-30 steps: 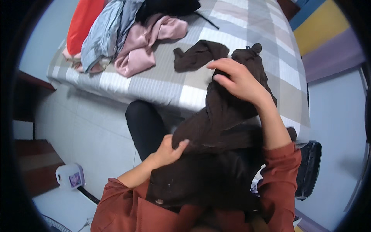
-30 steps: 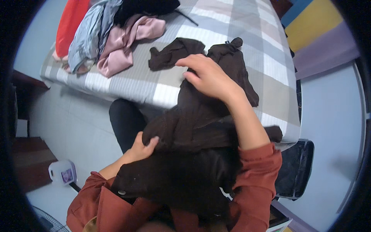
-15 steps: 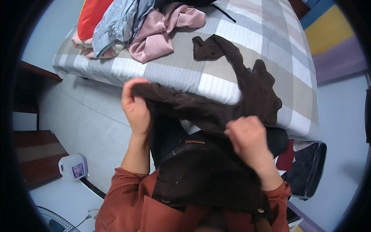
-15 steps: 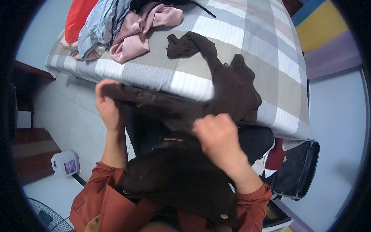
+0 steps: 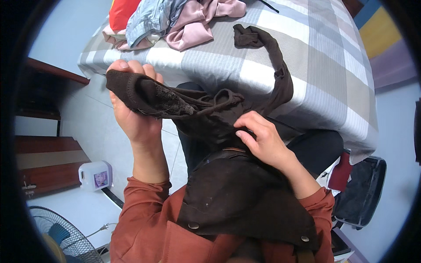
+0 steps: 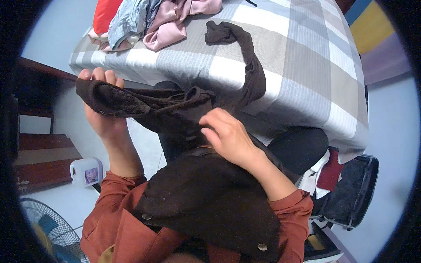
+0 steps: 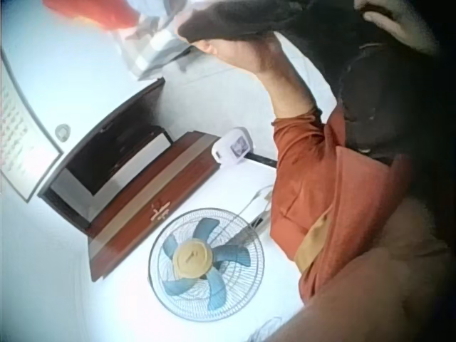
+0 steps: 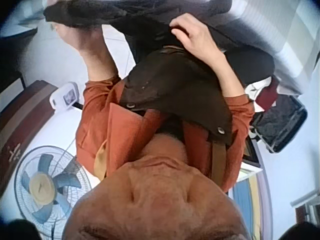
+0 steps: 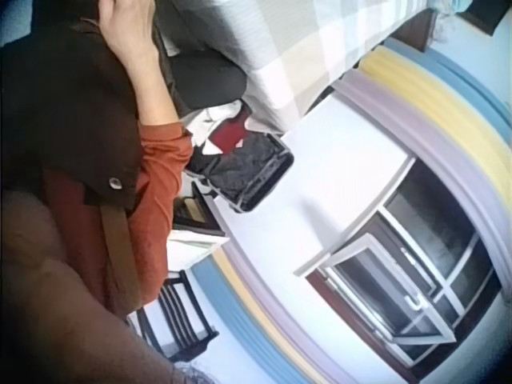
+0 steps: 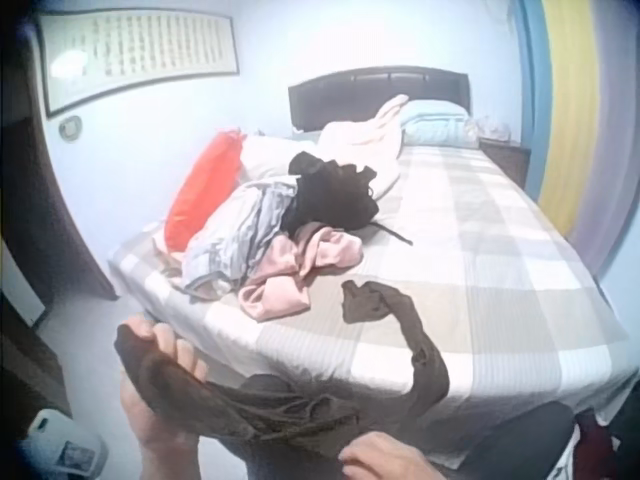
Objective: The person folds a white shirt, a maroon sweater, and a brown long-sleeve shirt on a bed. The folded items are placed into a suitcase. The person also empties a red bag onto the bed.
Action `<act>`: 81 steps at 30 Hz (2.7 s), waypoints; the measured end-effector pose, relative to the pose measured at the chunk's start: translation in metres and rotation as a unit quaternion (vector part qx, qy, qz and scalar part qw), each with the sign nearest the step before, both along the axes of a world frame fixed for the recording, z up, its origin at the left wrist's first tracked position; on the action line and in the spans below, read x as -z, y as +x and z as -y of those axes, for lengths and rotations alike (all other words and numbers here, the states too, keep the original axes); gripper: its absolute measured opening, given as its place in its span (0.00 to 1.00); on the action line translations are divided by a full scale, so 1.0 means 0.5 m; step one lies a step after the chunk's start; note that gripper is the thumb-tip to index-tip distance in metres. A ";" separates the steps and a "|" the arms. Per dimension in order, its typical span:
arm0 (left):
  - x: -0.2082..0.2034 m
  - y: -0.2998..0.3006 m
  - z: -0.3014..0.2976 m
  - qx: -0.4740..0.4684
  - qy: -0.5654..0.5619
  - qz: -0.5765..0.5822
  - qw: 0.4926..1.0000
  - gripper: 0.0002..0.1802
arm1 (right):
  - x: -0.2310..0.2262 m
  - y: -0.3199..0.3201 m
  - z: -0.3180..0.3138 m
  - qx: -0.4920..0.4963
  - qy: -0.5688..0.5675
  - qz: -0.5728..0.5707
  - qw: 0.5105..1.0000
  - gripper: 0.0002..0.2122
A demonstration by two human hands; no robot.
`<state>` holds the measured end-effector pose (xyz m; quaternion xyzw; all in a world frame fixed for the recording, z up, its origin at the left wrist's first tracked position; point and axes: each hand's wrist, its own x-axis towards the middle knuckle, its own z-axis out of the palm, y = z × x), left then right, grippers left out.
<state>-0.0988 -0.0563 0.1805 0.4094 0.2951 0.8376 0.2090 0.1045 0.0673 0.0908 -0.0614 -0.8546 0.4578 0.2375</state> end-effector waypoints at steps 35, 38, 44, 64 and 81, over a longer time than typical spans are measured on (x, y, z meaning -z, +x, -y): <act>-0.164 -0.169 -0.183 0.123 -0.191 -0.119 0.967 0.15 | -0.488 0.198 -0.261 0.189 0.034 -0.192 0.962 0.11; -0.192 -0.163 -0.200 0.169 -0.151 -0.092 0.970 0.13 | -0.578 0.212 -0.248 0.244 0.140 -0.200 0.939 0.11; -0.122 -0.061 -0.259 0.269 -0.168 -0.018 0.948 0.11 | -0.592 0.235 -0.259 0.324 0.204 -0.192 0.904 0.11; 0.175 0.060 -0.373 -0.185 -0.308 -0.297 0.885 0.09 | -0.199 0.212 -0.432 0.342 -0.089 -0.042 0.934 0.08; 0.119 -0.049 -0.403 0.009 -0.375 -0.265 0.888 0.07 | -0.072 0.321 -0.480 0.377 -0.166 0.150 0.899 0.10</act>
